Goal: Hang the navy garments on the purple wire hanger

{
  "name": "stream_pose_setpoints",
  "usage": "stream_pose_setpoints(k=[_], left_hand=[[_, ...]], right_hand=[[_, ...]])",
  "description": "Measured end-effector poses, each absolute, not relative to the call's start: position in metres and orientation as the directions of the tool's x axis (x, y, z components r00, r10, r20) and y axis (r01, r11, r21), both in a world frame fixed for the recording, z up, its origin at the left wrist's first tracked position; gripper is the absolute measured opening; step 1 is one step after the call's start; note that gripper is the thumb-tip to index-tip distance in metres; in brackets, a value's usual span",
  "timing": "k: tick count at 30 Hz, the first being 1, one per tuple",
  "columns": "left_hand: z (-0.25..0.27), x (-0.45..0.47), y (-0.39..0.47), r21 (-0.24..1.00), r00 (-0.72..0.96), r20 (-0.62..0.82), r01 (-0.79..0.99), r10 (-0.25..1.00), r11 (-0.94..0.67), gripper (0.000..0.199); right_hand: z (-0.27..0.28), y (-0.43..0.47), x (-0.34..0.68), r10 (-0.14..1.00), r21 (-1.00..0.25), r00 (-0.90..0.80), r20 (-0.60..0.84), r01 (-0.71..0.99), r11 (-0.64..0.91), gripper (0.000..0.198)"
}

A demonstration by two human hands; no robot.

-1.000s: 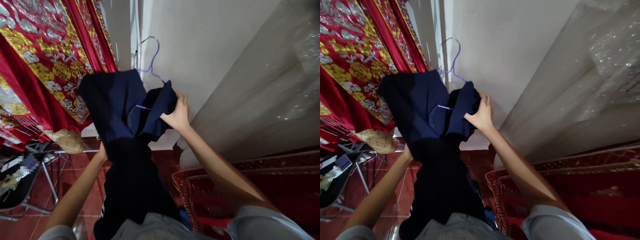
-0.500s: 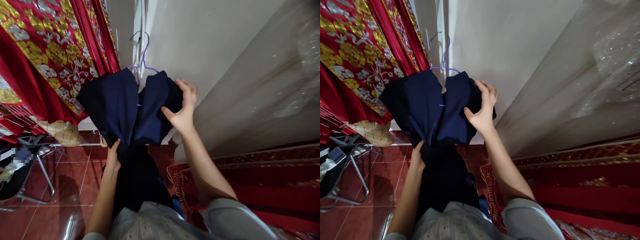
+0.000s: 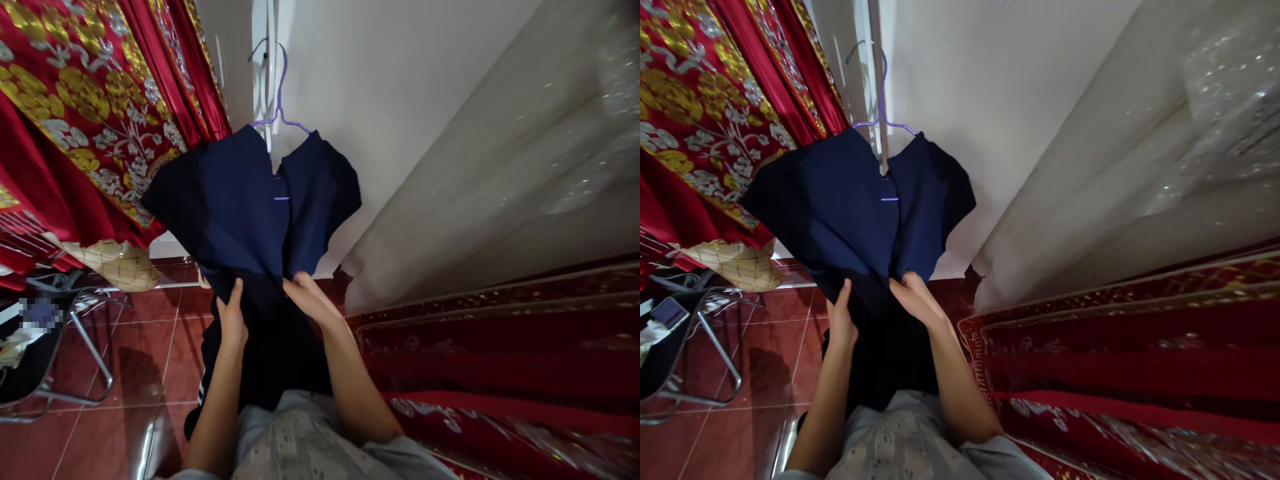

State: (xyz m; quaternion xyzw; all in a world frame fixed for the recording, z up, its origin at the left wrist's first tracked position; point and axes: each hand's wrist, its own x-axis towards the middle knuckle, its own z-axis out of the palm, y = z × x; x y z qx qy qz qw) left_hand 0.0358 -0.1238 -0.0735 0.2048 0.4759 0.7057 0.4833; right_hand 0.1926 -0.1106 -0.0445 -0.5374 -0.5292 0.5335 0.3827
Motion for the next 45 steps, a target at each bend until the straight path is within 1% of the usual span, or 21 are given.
stream_pose_setpoints(k=[1,2,4,5,6,7,8,9,10,12,13,14,15,19,22,24,26,28,32,36,45], left_hand=[[-0.077,0.03,-0.121,0.909,-0.537,-0.037,-0.368,0.843,-0.195,0.044],[-0.078,0.023,-0.12,0.922,-0.615,0.122,-0.22,0.779,-0.318,0.044],[-0.076,0.013,-0.123,0.853,-0.69,0.431,0.102,0.582,-0.511,0.047],[-0.072,0.011,-0.126,0.795,-0.685,0.544,0.234,0.485,-0.56,0.048],[-0.067,0.01,-0.131,0.743,-0.656,0.622,0.322,0.427,-0.587,0.044],[-0.061,0.012,-0.136,0.707,-0.603,0.676,0.367,0.424,-0.604,0.035],[-0.056,0.016,-0.14,0.694,-0.52,0.707,0.38,0.479,-0.612,0.024],[-0.051,0.022,-0.144,0.702,-0.41,0.711,0.37,0.571,-0.609,0.016],[-0.048,0.028,-0.147,0.728,-0.28,0.683,0.343,0.675,-0.594,0.013],[-0.047,0.043,-0.149,0.804,-0.052,0.561,0.273,0.826,-0.529,0.021],[-0.048,0.05,-0.15,0.837,0.014,0.503,0.239,0.864,-0.492,0.027],[-0.049,0.056,-0.149,0.868,0.041,0.456,0.202,0.889,-0.454,0.031],[-0.05,0.06,-0.149,0.892,0.038,0.421,0.166,0.906,-0.421,0.03],[-0.048,0.067,-0.152,0.94,-0.062,0.334,0.093,0.941,-0.328,0.01],[-0.043,0.065,-0.155,0.955,-0.105,0.295,0.063,0.95,-0.29,0.007],[-0.042,0.064,-0.156,0.962,-0.121,0.274,0.056,0.954,-0.269,0.007],[-0.042,0.063,-0.156,0.961,-0.123,0.276,0.065,0.953,-0.27,0.007],[-0.043,0.062,-0.155,0.956,-0.113,0.291,0.076,0.95,-0.283,0.006],[-0.044,0.061,-0.155,0.946,-0.083,0.318,0.101,0.945,-0.309,0.007],[-0.044,0.06,-0.154,0.943,-0.064,0.317,0.13,0.946,-0.307,0.009],[-0.047,0.059,-0.153,0.977,-0.022,0.189,0.106,0.982,-0.186,0.011]], right_hand=[[-0.042,-0.113,0.197,0.976,-0.972,-0.132,-0.176,0.181,-0.151,0.036],[-0.04,-0.115,0.2,0.979,-0.97,-0.113,-0.171,0.191,-0.148,0.039],[-0.038,-0.119,0.202,0.986,-0.974,-0.052,-0.156,0.176,-0.145,0.043],[-0.038,-0.121,0.201,0.988,-0.977,-0.019,-0.153,0.153,-0.148,0.045],[-0.037,-0.122,0.201,0.988,-0.981,0.013,-0.153,0.121,-0.153,0.047],[-0.037,-0.123,0.2,0.987,-0.984,0.038,-0.157,0.084,-0.16,0.048],[-0.037,-0.124,0.198,0.985,-0.985,0.054,-0.163,0.049,-0.165,0.05],[-0.036,-0.124,0.197,0.984,-0.985,0.059,-0.168,0.023,-0.169,0.051],[-0.036,-0.124,0.196,0.984,-0.986,0.057,-0.166,0.009,-0.167,0.051],[-0.035,-0.124,0.194,0.989,-0.989,0.042,-0.145,0.005,-0.145,0.053],[-0.034,-0.124,0.193,0.991,-0.992,0.032,-0.127,0.009,-0.127,0.053],[-0.033,-0.124,0.192,0.994,-0.994,0.026,-0.107,0.013,-0.107,0.054],[-0.032,-0.124,0.192,0.996,-0.996,0.02,-0.088,0.011,-0.089,0.054],[-0.026,-0.127,0.191,0.999,-0.999,-0.039,-0.015,-0.049,-0.016,0.056],[-0.022,-0.129,0.194,0.991,-0.989,-0.115,0.067,-0.136,0.051,0.053],[-0.02,-0.13,0.197,0.983,-0.98,-0.158,0.091,-0.188,0.061,0.046],[-0.02,-0.13,0.2,0.979,-0.968,-0.185,0.083,-0.247,0.035,0.037],[-0.02,-0.13,0.203,0.974,-0.944,-0.221,0.041,-0.328,-0.035,0.03],[-0.021,-0.128,0.202,0.951,-0.868,-0.304,-0.064,-0.453,-0.203,0.027],[-0.021,-0.127,0.196,0.971,-0.813,-0.225,-0.081,-0.548,-0.195,0.024],[-0.013,-0.123,0.196,0.985,-0.75,-0.138,-0.108,-0.639,-0.172,0.025]])
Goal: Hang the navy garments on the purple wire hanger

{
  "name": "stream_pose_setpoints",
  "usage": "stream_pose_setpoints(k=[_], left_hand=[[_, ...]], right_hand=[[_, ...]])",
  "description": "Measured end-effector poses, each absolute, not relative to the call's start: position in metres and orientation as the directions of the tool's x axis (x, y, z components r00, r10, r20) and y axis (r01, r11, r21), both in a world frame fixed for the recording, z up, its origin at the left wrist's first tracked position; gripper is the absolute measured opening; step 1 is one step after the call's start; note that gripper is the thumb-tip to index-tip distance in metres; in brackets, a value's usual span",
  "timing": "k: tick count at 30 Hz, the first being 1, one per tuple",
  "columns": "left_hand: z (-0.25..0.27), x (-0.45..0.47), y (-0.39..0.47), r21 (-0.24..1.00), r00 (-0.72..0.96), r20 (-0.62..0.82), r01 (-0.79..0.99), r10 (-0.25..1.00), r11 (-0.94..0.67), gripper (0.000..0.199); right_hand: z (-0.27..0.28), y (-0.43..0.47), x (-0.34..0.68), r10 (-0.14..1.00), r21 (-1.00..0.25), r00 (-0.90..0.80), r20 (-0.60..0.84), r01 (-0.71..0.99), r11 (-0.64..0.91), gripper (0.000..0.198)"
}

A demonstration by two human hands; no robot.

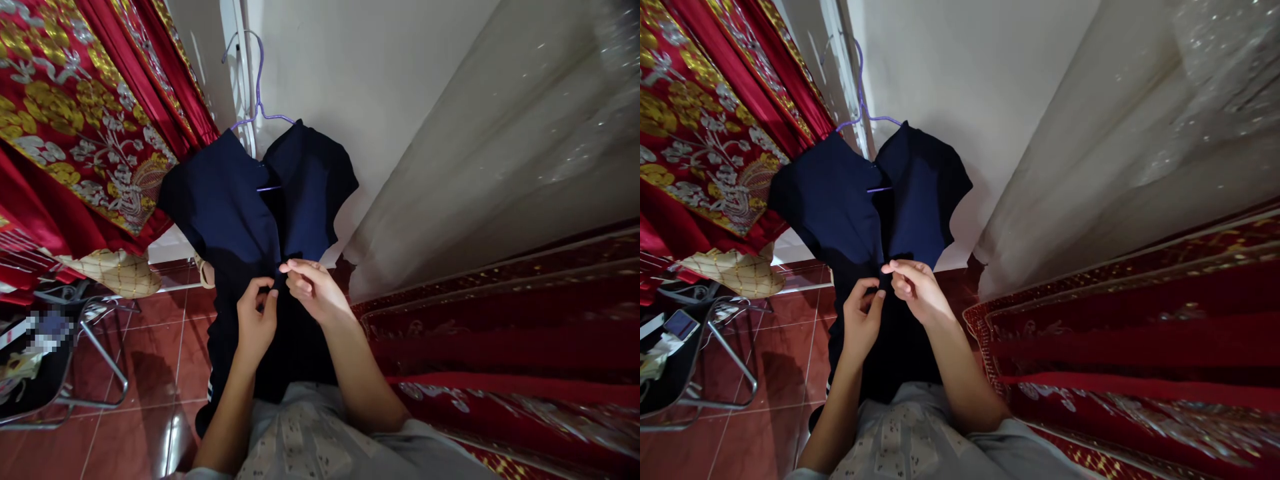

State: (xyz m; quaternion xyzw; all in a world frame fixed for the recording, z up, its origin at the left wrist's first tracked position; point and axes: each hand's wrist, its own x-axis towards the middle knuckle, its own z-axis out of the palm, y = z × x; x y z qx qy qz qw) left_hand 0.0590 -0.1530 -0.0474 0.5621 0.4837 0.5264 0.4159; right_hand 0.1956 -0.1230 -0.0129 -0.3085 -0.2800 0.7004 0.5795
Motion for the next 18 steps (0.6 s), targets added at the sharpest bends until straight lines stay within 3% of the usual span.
stream_pose_setpoints(k=[10,18], left_hand=[[-0.052,0.057,-0.149,0.981,0.019,0.153,0.121,0.988,-0.155,0.012],[-0.053,0.054,-0.147,0.978,0.009,0.143,0.152,0.99,-0.143,0.012]], right_hand=[[-0.004,-0.112,0.189,0.993,-0.777,-0.079,-0.087,-0.618,-0.117,0.03],[0.018,-0.079,0.183,0.999,-0.751,-0.053,-0.011,-0.658,-0.044,0.023]])
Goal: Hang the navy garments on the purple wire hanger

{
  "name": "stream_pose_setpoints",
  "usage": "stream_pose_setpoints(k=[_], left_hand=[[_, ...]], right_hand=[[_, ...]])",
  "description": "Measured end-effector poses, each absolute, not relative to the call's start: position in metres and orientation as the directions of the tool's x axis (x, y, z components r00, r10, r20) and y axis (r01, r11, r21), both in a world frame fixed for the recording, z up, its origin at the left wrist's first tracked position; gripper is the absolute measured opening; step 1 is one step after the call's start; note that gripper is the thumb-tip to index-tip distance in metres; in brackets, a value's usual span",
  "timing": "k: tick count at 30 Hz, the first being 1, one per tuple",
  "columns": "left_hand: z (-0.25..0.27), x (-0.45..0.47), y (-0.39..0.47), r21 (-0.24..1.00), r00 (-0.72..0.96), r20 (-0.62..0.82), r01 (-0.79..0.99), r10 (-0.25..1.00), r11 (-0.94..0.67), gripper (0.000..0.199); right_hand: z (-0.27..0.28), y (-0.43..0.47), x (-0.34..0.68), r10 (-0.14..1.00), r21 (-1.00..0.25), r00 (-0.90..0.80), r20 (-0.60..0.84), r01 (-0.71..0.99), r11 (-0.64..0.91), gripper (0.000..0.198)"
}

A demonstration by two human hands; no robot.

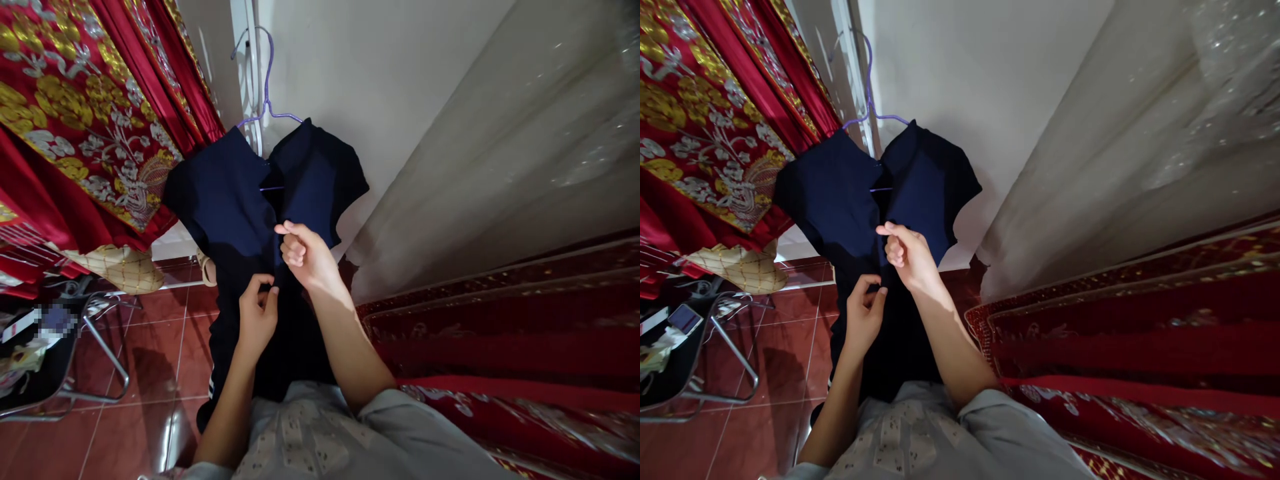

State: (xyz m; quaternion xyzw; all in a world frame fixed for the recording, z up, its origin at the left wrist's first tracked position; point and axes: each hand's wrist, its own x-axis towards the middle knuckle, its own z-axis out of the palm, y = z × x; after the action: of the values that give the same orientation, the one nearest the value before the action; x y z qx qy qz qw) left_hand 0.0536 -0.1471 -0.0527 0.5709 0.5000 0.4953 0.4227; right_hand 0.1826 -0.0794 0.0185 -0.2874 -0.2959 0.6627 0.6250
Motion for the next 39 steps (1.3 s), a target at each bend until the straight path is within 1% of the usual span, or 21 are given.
stream_pose_setpoints(k=[6,11,18,22,27,35,39], left_hand=[[-0.058,0.052,-0.147,0.978,0.01,0.143,0.152,0.99,-0.143,0.011],[-0.063,0.051,-0.148,0.969,0.032,0.156,0.188,0.987,-0.159,0.011],[-0.065,0.052,-0.149,0.976,0.041,0.15,0.153,0.988,-0.154,0.01],[-0.067,0.053,-0.147,0.974,0.054,0.158,0.158,0.986,-0.165,0.009],[-0.069,0.053,-0.144,0.969,0.065,0.172,0.167,0.983,-0.181,0.008],[-0.076,0.054,-0.138,0.962,0.116,0.179,0.185,0.977,-0.199,0.005],[-0.081,0.056,-0.137,0.958,0.126,0.174,0.209,0.977,-0.197,0.005]], right_hand=[[0.031,-0.056,0.187,0.996,-0.814,0.011,0.085,-0.575,0.076,0.022],[0.048,-0.037,0.19,0.99,-0.822,0.067,0.123,-0.551,0.14,0.019],[0.081,-0.014,0.198,0.972,-0.884,0.099,0.212,-0.406,0.234,0.026],[0.092,0.002,0.2,0.956,-0.886,0.147,0.253,-0.361,0.29,0.03],[0.093,0.012,0.198,0.951,-0.905,0.169,0.258,-0.302,0.299,0.033],[0.101,0.013,0.201,0.91,-0.841,0.199,0.365,-0.348,0.413,0.045],[0.096,0.012,0.204,0.895,-0.852,0.198,0.4,-0.28,0.443,0.044]])
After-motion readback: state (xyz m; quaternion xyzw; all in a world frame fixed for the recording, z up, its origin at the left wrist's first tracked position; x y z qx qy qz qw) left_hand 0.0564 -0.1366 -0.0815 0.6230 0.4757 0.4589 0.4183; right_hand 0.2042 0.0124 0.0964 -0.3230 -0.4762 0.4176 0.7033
